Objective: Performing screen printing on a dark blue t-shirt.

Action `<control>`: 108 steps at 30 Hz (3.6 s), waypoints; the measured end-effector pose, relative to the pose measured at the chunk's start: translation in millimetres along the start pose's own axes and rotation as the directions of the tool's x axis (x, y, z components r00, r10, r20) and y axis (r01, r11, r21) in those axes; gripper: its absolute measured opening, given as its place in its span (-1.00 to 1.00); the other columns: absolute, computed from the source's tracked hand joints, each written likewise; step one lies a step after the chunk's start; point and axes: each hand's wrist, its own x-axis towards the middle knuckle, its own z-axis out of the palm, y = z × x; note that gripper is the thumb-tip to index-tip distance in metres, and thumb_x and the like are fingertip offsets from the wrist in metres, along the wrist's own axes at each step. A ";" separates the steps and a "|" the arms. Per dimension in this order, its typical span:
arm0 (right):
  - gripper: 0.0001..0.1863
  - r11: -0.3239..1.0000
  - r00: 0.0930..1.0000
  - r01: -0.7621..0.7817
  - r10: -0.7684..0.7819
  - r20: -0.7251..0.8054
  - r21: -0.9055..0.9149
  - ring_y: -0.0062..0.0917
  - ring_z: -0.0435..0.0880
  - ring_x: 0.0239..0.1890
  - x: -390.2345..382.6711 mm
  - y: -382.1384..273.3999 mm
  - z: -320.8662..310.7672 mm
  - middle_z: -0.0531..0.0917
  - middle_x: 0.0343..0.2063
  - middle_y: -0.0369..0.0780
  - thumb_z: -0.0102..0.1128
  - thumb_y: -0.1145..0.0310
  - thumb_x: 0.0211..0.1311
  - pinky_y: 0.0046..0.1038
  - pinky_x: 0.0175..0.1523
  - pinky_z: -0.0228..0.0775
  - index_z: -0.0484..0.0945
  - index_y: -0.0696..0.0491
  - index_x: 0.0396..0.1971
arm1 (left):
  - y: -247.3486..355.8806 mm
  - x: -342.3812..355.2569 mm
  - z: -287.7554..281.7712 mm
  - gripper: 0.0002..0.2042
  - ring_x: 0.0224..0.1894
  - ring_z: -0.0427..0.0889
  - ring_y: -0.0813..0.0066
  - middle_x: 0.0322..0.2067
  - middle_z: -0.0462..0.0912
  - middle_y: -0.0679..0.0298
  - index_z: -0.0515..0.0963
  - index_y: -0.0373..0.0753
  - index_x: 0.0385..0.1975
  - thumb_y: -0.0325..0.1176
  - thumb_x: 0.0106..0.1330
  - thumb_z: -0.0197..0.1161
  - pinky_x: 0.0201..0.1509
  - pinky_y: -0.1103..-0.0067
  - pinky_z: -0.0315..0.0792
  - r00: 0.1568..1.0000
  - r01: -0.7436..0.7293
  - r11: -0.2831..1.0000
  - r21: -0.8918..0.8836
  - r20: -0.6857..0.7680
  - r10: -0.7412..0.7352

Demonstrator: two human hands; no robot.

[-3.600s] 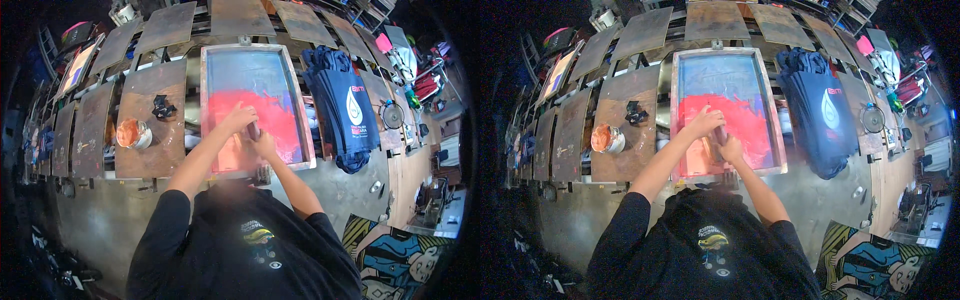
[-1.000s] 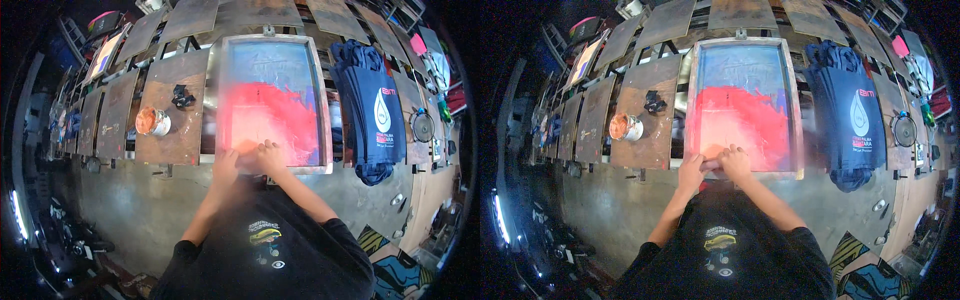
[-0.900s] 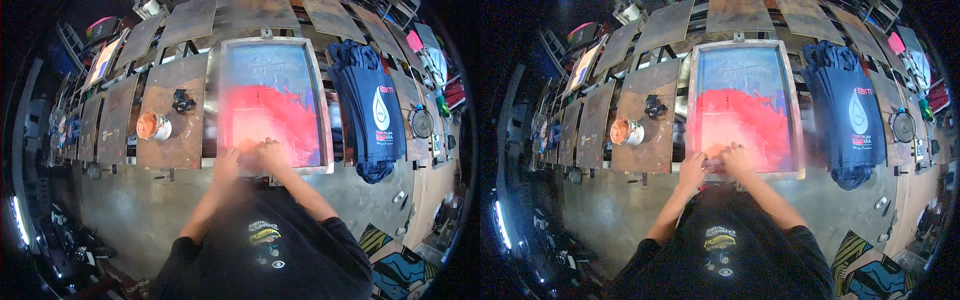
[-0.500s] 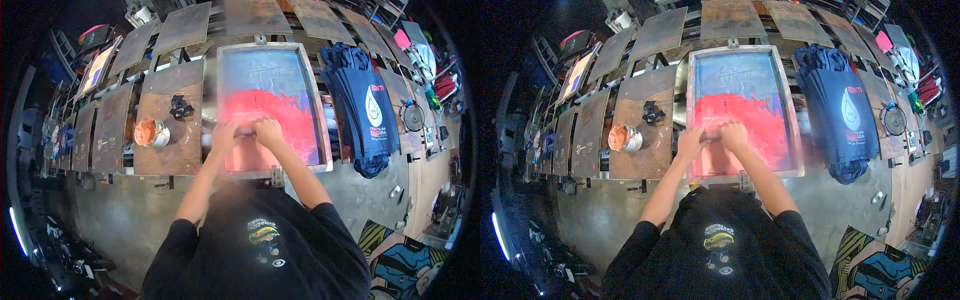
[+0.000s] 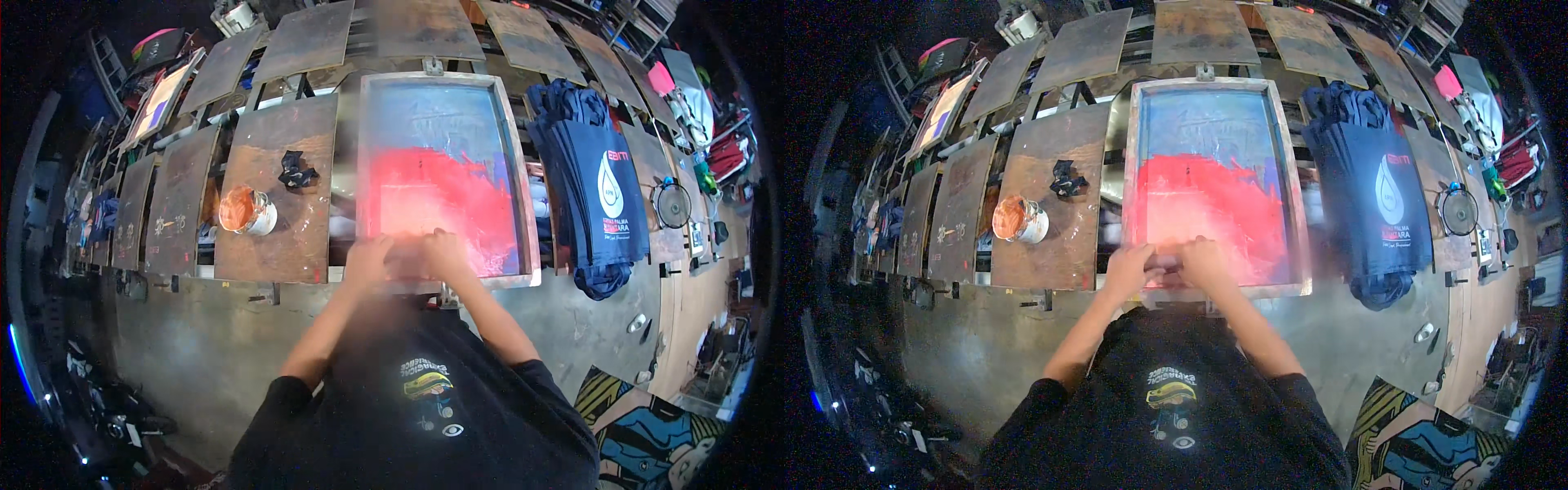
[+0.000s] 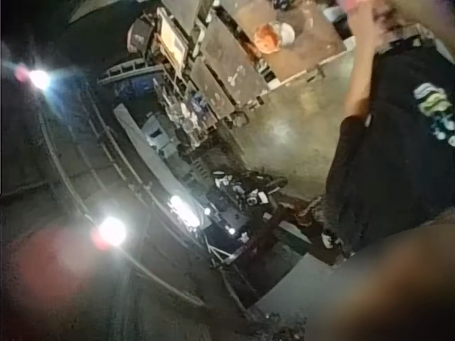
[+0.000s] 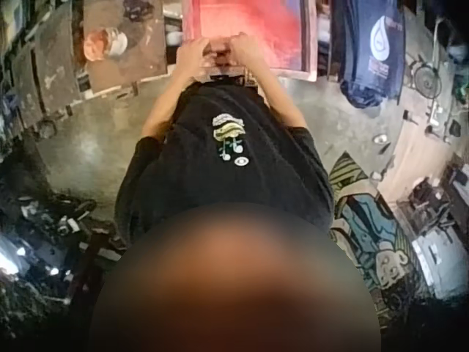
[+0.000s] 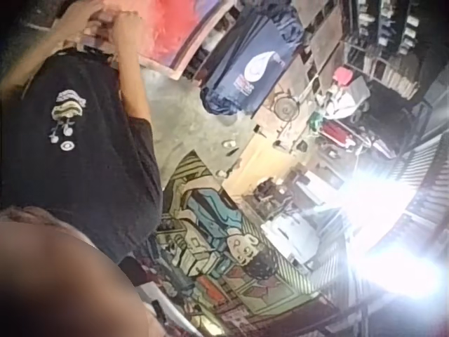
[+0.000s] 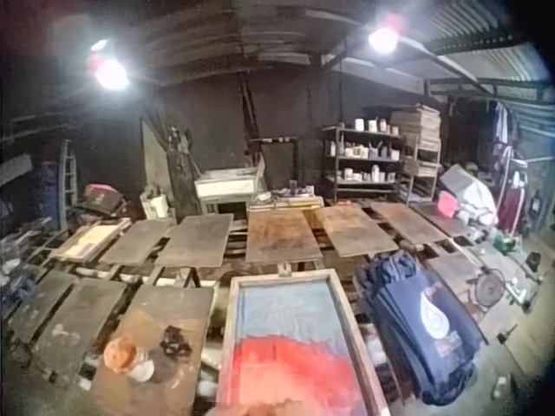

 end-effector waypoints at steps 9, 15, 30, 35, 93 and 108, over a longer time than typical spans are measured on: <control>-0.86 0.988 0.987 -0.089 0.070 -0.141 -0.127 -0.37 0.64 -0.16 79.8 39.0 17.3 0.72 -0.39 -0.27 0.34 0.27 -0.09 -0.26 -0.12 0.51 0.68 -0.05 -0.47 | -23.0 82.2 0.1 -0.65 -0.10 0.60 0.12 -0.22 0.58 0.18 0.48 -0.16 -0.17 -0.19 0.11 0.38 -0.11 0.23 0.49 0.976 0.019 0.980 0.198 -0.216 0.024; -0.83 0.988 0.964 -0.019 -0.022 -0.266 -0.151 -0.36 0.62 -0.16 29.6 25.4 49.5 0.67 -0.45 -0.27 0.29 0.24 -0.07 -0.28 -0.13 0.49 0.66 -0.03 -0.47 | -9.2 26.2 34.3 -0.67 -0.11 0.59 0.14 -0.20 0.56 0.23 0.48 -0.15 -0.15 -0.27 0.10 0.38 -0.12 0.26 0.49 0.982 0.091 0.958 0.272 -0.182 -0.041; -0.49 0.846 0.994 -0.094 0.107 0.005 0.526 -0.38 0.64 -0.59 -9.7 47.5 -12.1 0.67 -0.58 -0.22 0.54 0.09 -0.23 -0.33 -0.49 0.46 0.66 0.14 -0.32 | 74.6 -18.6 -38.4 -0.44 0.14 0.45 0.08 0.07 0.52 0.04 0.47 -0.30 0.09 -0.15 0.14 0.44 0.26 0.29 0.28 0.808 0.051 0.980 -0.193 -0.569 -0.154; -0.43 -0.084 0.874 -0.421 0.229 0.429 0.903 -0.73 0.49 -0.60 -14.7 41.8 -67.3 0.53 -0.60 -0.33 0.53 0.21 0.00 -0.61 -0.70 0.14 0.49 0.22 -0.08 | 74.5 -11.5 -59.4 -0.69 0.00 0.52 0.52 -0.05 0.57 0.26 0.48 -0.31 0.03 -0.36 0.35 0.27 0.16 0.54 0.36 0.694 -0.077 0.754 -0.652 -0.578 -0.429; -0.38 -0.596 0.981 -0.123 0.046 0.187 0.794 -0.41 0.65 0.01 -21.7 7.7 -106.4 0.63 -0.01 -0.14 0.28 0.21 0.13 -0.32 0.11 0.52 0.42 0.19 0.17 | 129.7 30.7 -130.7 -0.28 0.12 0.43 0.47 0.14 0.40 0.21 0.19 -0.34 0.32 -0.46 0.13 0.37 0.21 0.53 0.34 0.993 -0.072 0.233 -0.970 -0.092 -0.076; -0.50 -0.888 0.976 -0.211 -0.171 0.132 0.409 -0.66 0.22 -0.69 -13.4 -14.1 -93.6 0.46 -0.25 -0.25 0.01 0.01 0.37 -0.73 -0.59 0.11 0.33 -0.23 0.27 | 129.4 53.1 -138.2 -0.31 0.16 0.39 0.38 0.13 0.38 0.16 0.29 -0.32 0.23 -0.26 0.13 0.46 0.24 0.37 0.30 0.878 -0.243 0.719 -0.652 -0.463 -0.123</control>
